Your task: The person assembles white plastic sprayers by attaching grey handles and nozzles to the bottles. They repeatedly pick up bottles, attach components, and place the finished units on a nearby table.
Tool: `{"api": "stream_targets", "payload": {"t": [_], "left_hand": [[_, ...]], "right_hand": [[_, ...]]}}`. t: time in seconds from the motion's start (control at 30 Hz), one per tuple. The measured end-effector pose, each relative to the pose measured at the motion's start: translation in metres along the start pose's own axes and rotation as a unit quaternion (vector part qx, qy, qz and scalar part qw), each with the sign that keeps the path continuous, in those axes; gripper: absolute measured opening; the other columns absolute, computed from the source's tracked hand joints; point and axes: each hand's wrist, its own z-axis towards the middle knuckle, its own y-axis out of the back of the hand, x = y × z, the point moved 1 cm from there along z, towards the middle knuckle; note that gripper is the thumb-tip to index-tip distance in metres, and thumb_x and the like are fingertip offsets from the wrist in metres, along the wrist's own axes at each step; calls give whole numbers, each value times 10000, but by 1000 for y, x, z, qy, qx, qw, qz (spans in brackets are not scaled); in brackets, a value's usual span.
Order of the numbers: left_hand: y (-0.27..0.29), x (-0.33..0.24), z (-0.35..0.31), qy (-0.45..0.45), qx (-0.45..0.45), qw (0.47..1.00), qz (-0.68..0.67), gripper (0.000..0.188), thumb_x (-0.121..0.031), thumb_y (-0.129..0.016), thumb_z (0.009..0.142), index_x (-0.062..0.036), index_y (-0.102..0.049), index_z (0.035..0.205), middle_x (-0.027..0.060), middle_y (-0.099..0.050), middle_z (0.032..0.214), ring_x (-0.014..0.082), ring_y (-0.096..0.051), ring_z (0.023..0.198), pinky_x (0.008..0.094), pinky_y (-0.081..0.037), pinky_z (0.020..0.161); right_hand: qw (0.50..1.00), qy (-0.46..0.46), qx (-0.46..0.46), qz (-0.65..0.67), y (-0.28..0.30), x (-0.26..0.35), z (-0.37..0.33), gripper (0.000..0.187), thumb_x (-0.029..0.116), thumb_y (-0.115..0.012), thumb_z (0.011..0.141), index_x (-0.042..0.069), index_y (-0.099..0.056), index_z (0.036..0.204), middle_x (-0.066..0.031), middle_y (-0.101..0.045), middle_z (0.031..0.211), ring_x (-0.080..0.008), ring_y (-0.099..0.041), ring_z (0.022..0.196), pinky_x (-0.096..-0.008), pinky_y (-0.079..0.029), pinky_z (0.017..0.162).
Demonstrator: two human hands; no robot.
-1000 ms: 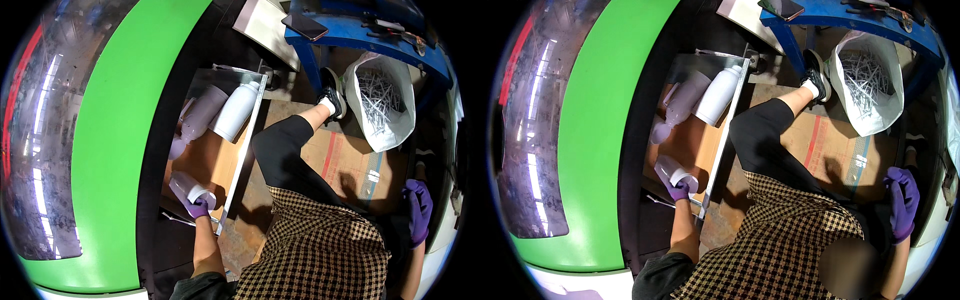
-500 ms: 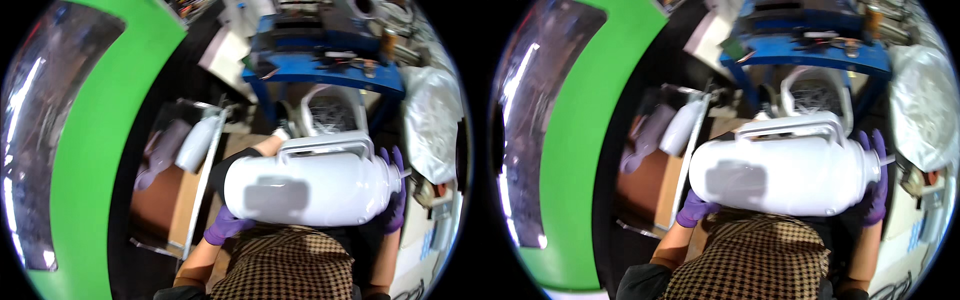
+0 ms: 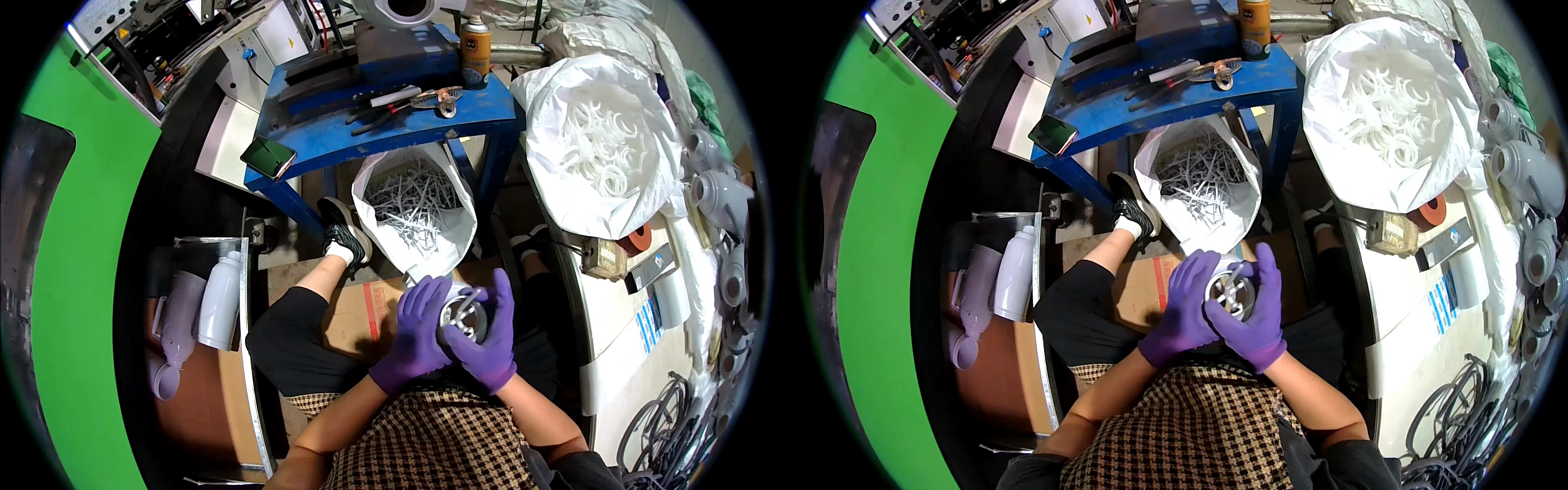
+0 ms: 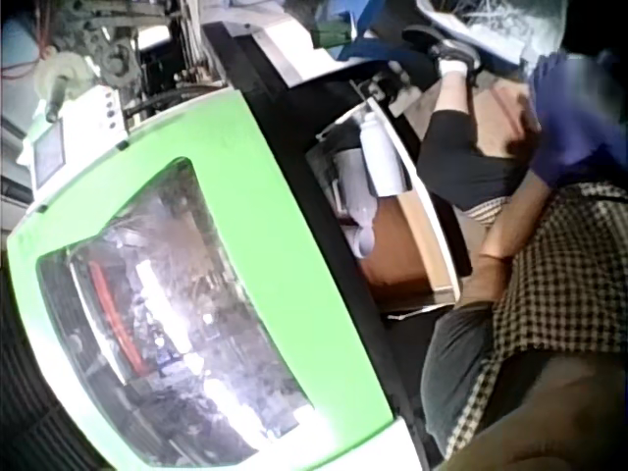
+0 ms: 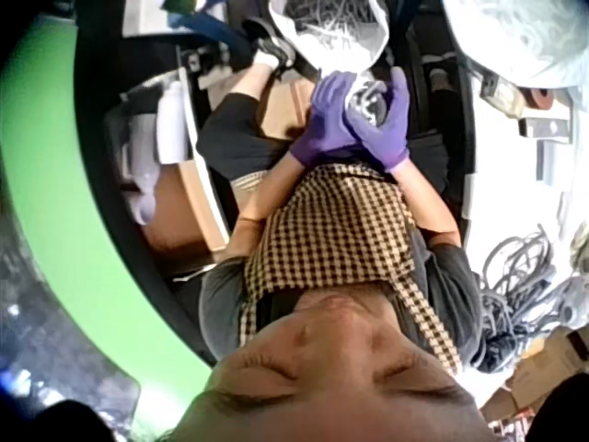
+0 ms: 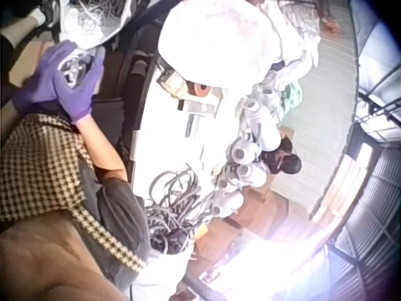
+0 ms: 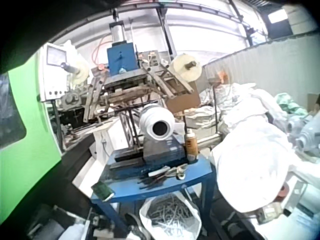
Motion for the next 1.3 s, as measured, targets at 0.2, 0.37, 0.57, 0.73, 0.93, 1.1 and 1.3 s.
{"api": "stream_targets", "payload": {"t": [0.2, 0.37, 0.57, 0.73, 0.93, 1.1, 1.3], "left_hand": [[16, 0, -6, 46, -16, 996, -70, 717, -442, -897, 639, -45, -677, 1195, 184, -644, 1250, 403, -610, 1167, 521, -440, 1040], [19, -26, 7, -7, -25, 1000, 1, 663, -408, -867, 643, -57, -686, 1176, 166, -662, 1267, 374, -591, 1244, 535, -394, 1063], [11, -34, 2, -63, -32, 994, 78, 629, -408, -842, 671, -85, -701, 1192, 80, -673, 1300, 311, -571, 1303, 603, -315, 1116], [39, -53, 5, -46, -47, 991, 113, 557, -388, -807, 716, -134, -705, 1201, 49, -656, 1330, 277, -569, 1310, 651, -315, 1052], [33, -65, 46, -201, -70, 960, 180, 445, -329, -735, 804, -178, -715, 1222, 24, -661, 1320, 237, -567, 1315, 599, -326, 1086], [-10, -14, 85, -174, -168, 967, 82, 364, -356, -730, 832, -153, -697, 1132, 38, -703, 1236, 277, -617, 1250, 572, -297, 1123], [61, 50, 100, -23, -243, 969, -45, 793, -248, -931, 617, -45, -593, 1306, 173, -601, 1351, 352, -588, 1248, 454, -464, 1077]], "right_hand": [[911, 218, 142, -319, 46, 24, 4, 753, 208, -909, 677, 84, -596, 1351, -216, -510, 1407, -350, -612, 1180, -402, -537, 960], [860, 140, 236, -431, 29, 24, -18, 621, 362, -764, 815, 268, -582, 1401, -45, -625, 1290, -239, -702, 848, -347, -576, 671], [816, 82, 326, -471, 31, -12, -26, 423, 250, -764, 779, 218, -656, 1186, -54, -636, 1093, -288, -686, 847, -411, -554, 678], [843, 207, 225, -443, 24, 44, -9, 438, 284, -823, 714, 172, -660, 1105, -76, -641, 1009, -301, -683, 865, -423, -541, 675], [867, -2, 210, -451, 30, 50, -13, 309, 207, -744, 813, 80, -622, 1068, -132, -671, 1077, -330, -698, 821, -391, -560, 720], [950, -23, 222, -216, 31, 42, 25, 538, 214, -749, 885, 38, -514, 1337, -155, -698, 1052, -263, -701, 886, -364, -566, 779], [905, 221, 149, -332, 80, 118, 106, 298, 140, -768, 863, 91, -733, 1155, -120, -733, 1114, -293, -711, 1024, -385, -567, 889]]}}
